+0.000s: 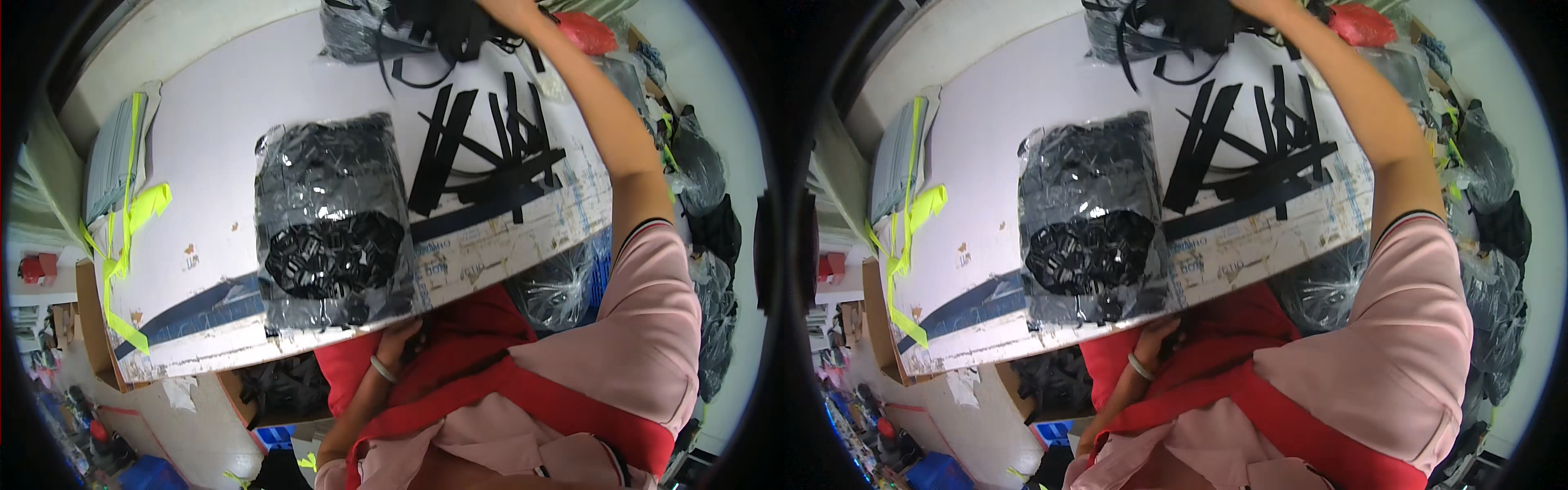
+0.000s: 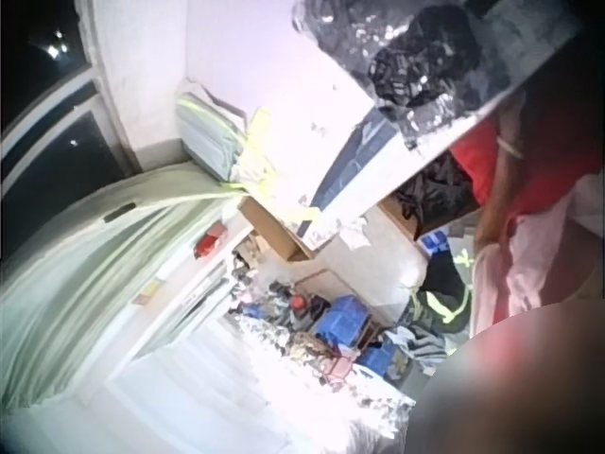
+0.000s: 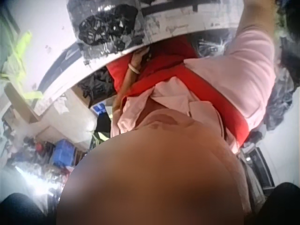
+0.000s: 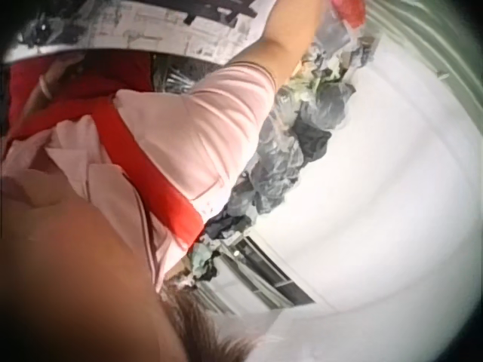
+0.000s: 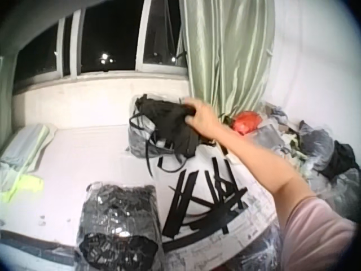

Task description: Assembling plastic buckles onto black webbing straps at a workbench.

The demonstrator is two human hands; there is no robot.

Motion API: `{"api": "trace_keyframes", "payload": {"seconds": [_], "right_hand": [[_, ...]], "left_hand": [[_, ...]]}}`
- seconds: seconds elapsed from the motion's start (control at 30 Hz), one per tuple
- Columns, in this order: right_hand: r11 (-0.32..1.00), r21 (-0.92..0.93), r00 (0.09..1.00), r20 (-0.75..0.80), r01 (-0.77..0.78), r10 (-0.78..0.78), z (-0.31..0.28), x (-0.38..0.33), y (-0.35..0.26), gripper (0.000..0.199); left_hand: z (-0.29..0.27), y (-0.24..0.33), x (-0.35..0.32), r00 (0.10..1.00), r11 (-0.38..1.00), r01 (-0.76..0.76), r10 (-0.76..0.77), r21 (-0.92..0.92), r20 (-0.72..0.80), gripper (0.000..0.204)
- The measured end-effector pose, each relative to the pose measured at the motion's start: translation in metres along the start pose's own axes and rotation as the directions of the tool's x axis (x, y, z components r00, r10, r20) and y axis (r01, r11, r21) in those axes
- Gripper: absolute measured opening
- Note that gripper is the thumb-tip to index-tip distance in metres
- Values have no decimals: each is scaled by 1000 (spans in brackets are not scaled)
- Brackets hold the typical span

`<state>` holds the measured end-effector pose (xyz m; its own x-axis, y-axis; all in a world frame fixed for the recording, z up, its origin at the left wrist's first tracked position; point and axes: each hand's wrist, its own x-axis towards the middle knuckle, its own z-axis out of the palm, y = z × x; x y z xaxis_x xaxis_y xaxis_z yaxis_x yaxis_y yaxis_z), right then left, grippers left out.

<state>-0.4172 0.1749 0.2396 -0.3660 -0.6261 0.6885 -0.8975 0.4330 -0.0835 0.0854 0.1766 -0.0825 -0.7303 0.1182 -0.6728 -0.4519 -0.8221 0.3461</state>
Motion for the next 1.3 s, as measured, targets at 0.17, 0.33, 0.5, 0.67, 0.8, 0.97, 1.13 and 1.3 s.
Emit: {"api": "trace_keyframes", "payload": {"seconds": [0.17,0.33,0.5,0.67,0.8,0.97,1.13,1.3], "right_hand": [[975,-35,947,248,222,-206,36,-143,-20,63],[998,28,862,504,49,-56,46,-224,-64,67],[988,-10,710,696,154,-103,51,-241,-75,86],[982,103,291,955,-156,-54,37,-172,-64,93],[862,384,778,628,-332,21,71,-97,-19,56],[980,-182,997,-6,-76,77,146,-21,103,48],[753,-635,935,346,174,76,221,2,95,56],[981,105,806,588,-160,69,260,10,120,69]], "left_hand": [[-1,-3,-7,999,1000,-6,7,-15,38,21],[-11,-12,-4,997,999,-13,16,-38,70,21],[-7,-12,-4,999,1000,9,-8,-12,39,18],[-4,-8,-7,998,999,-17,19,-29,54,21],[0,-1,-8,1000,1000,-1,1,28,-5,20],[0,0,10,998,993,66,-67,96,1,18],[-17,-19,19,993,981,-114,117,158,-13,17],[-35,-38,28,964,915,-189,242,357,-111,22]]}}
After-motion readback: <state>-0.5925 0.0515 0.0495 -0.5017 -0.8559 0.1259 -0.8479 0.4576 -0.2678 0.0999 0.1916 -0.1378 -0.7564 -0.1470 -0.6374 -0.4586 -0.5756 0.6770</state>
